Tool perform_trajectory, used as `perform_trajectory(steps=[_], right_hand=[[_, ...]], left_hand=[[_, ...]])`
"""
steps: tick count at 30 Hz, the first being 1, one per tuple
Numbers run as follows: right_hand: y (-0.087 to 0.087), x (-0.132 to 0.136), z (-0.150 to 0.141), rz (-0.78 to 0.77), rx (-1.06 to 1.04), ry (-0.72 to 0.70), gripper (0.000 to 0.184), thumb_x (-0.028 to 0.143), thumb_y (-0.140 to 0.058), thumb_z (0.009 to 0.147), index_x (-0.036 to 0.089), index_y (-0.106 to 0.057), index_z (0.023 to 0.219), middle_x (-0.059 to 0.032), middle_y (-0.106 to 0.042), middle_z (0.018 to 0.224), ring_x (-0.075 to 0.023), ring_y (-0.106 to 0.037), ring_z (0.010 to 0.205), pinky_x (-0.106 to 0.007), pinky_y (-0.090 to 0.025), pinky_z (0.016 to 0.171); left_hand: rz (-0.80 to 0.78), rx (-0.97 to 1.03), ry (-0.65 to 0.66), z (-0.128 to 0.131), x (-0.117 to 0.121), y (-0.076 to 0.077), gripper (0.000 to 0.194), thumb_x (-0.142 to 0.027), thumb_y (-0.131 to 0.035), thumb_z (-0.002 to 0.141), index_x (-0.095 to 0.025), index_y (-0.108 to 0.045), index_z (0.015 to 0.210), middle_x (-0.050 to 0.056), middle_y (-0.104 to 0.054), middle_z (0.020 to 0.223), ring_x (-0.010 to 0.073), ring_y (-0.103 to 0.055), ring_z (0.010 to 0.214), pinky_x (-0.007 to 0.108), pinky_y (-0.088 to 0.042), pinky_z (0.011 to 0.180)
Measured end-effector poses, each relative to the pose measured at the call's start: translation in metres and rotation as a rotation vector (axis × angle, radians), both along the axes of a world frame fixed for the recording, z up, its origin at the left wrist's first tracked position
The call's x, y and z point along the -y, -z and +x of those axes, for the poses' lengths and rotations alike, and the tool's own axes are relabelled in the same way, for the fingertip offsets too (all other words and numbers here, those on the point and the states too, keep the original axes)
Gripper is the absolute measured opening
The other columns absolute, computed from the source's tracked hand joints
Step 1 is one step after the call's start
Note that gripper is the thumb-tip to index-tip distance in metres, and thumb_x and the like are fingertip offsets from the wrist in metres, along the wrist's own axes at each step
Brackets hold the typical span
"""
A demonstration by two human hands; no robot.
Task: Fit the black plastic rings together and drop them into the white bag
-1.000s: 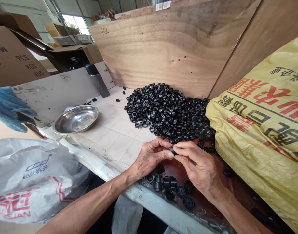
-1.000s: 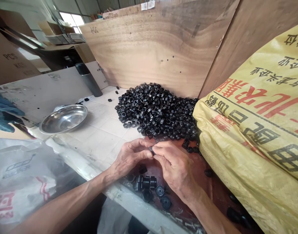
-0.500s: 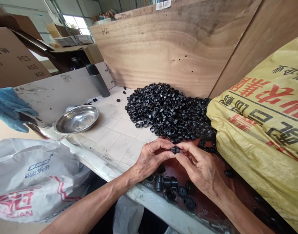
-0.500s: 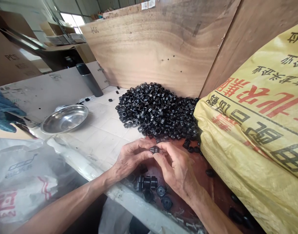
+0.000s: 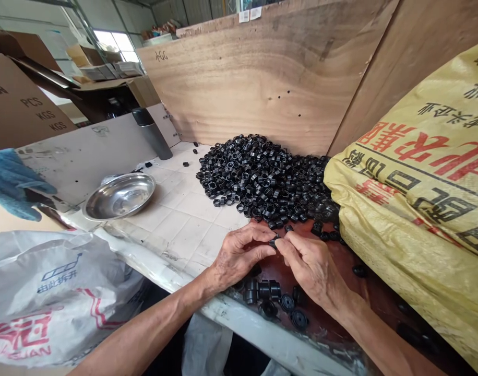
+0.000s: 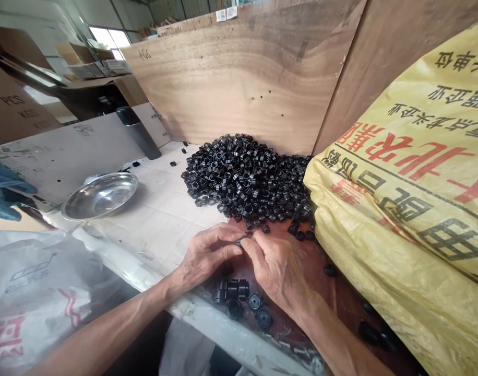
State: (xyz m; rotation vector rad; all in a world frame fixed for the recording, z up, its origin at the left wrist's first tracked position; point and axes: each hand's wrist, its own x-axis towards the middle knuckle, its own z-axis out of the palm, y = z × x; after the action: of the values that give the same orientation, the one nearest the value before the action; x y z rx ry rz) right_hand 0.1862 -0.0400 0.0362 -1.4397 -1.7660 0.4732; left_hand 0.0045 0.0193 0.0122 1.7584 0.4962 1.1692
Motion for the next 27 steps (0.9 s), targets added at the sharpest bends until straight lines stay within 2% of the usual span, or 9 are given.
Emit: perform_trajectory(steps=[3, 7, 9, 12, 15, 17, 19, 24, 27], right_hand=[[-0.001, 0.000, 0.001, -0.073, -0.112, 0.006, 0.034, 0.046, -0.053, 0.099, 0.023, -0.056, 0.075, 0.0031, -0.059, 0.063, -0.0126, -0.055, 0.055, -0.023, -0.042, 0.053], [0.000, 0.001, 0.005, -0.118, -0.178, -0.019, 0.022, 0.042, -0.058, 0.097, 0.023, -0.063, 0.088, 0.0030, -0.065, 0.068, -0.0136, -0.061, 0.060, -0.023, -0.049, 0.056], [0.002, 0.001, 0.006, -0.064, -0.150, -0.019, 0.014, 0.037, -0.062, 0.096, 0.023, -0.065, 0.094, 0.0023, -0.068, 0.073, -0.0147, -0.064, 0.065, -0.024, -0.051, 0.061], [0.004, -0.001, 0.008, 0.100, -0.073, -0.061, 0.005, 0.025, -0.064, 0.094, 0.023, -0.067, 0.098, -0.0009, -0.071, 0.086, -0.0167, -0.068, 0.078, -0.027, -0.054, 0.072], [0.004, -0.003, 0.008, 0.247, -0.046, -0.146, 0.011, 0.017, -0.060, 0.096, 0.022, -0.068, 0.102, -0.0045, -0.072, 0.096, -0.0189, -0.069, 0.092, -0.031, -0.055, 0.084], [0.002, -0.003, 0.008, 0.257, -0.067, -0.159, 0.013, 0.018, -0.062, 0.095, 0.023, -0.069, 0.105, -0.0051, -0.072, 0.101, -0.0195, -0.069, 0.096, -0.031, -0.055, 0.087], [0.000, -0.003, 0.007, 0.208, -0.112, -0.136, 0.013, 0.021, -0.066, 0.094, 0.024, -0.070, 0.105, -0.0040, -0.072, 0.103, -0.0187, -0.069, 0.094, -0.030, -0.056, 0.085], [0.002, -0.002, 0.004, 0.145, -0.187, -0.011, 0.005, 0.024, -0.068, 0.093, 0.024, -0.072, 0.092, -0.0010, -0.073, 0.094, -0.0170, -0.070, 0.086, -0.027, -0.056, 0.078], [0.001, 0.000, 0.002, 0.183, -0.134, -0.019, 0.010, 0.018, -0.065, 0.093, 0.024, -0.069, 0.099, -0.0019, -0.074, 0.100, -0.0182, -0.071, 0.091, -0.028, -0.056, 0.083]], left_hand=[[-0.222, 0.021, 0.010, 0.002, 0.003, -0.004, 0.017, -0.026, -0.078, 0.086, -0.017, -0.073, 0.100, 0.007, -0.074, 0.103, 0.0194, -0.069, 0.097, 0.034, -0.055, 0.091], [-0.307, 0.057, 0.010, 0.002, 0.004, -0.006, 0.020, -0.027, -0.083, 0.080, -0.017, -0.075, 0.096, 0.006, -0.072, 0.103, 0.0197, -0.067, 0.099, 0.034, -0.053, 0.092], [-0.346, 0.045, -0.003, 0.001, 0.004, -0.006, 0.021, -0.028, -0.085, 0.078, -0.017, -0.076, 0.094, 0.006, -0.073, 0.101, 0.0196, -0.067, 0.097, 0.034, -0.053, 0.091], [-0.460, 0.020, 0.009, 0.000, 0.004, -0.009, 0.025, -0.030, -0.087, 0.076, -0.015, -0.076, 0.092, 0.007, -0.074, 0.097, 0.0187, -0.068, 0.090, 0.032, -0.054, 0.085], [-0.619, 0.071, 0.086, -0.001, 0.003, -0.012, 0.029, -0.031, -0.090, 0.072, -0.014, -0.074, 0.090, 0.005, -0.074, 0.089, 0.0154, -0.067, 0.077, 0.030, -0.054, 0.075], [-0.676, 0.119, 0.121, 0.000, 0.002, -0.013, 0.031, -0.031, -0.091, 0.070, -0.014, -0.073, 0.088, 0.003, -0.073, 0.087, 0.0142, -0.066, 0.073, 0.029, -0.053, 0.073], [-0.645, 0.139, 0.112, 0.000, 0.001, -0.013, 0.030, -0.030, -0.091, 0.070, -0.015, -0.074, 0.088, 0.004, -0.073, 0.093, 0.0156, -0.067, 0.080, 0.030, -0.053, 0.078], [-0.416, 0.082, 0.058, 0.001, 0.002, -0.012, 0.023, -0.027, -0.087, 0.075, -0.015, -0.076, 0.091, 0.006, -0.071, 0.102, 0.0190, -0.065, 0.099, 0.033, -0.050, 0.094], [-0.486, 0.059, 0.057, 0.000, 0.002, -0.012, 0.023, -0.027, -0.088, 0.074, -0.015, -0.076, 0.090, 0.006, -0.072, 0.099, 0.0177, -0.066, 0.093, 0.032, -0.051, 0.089]])
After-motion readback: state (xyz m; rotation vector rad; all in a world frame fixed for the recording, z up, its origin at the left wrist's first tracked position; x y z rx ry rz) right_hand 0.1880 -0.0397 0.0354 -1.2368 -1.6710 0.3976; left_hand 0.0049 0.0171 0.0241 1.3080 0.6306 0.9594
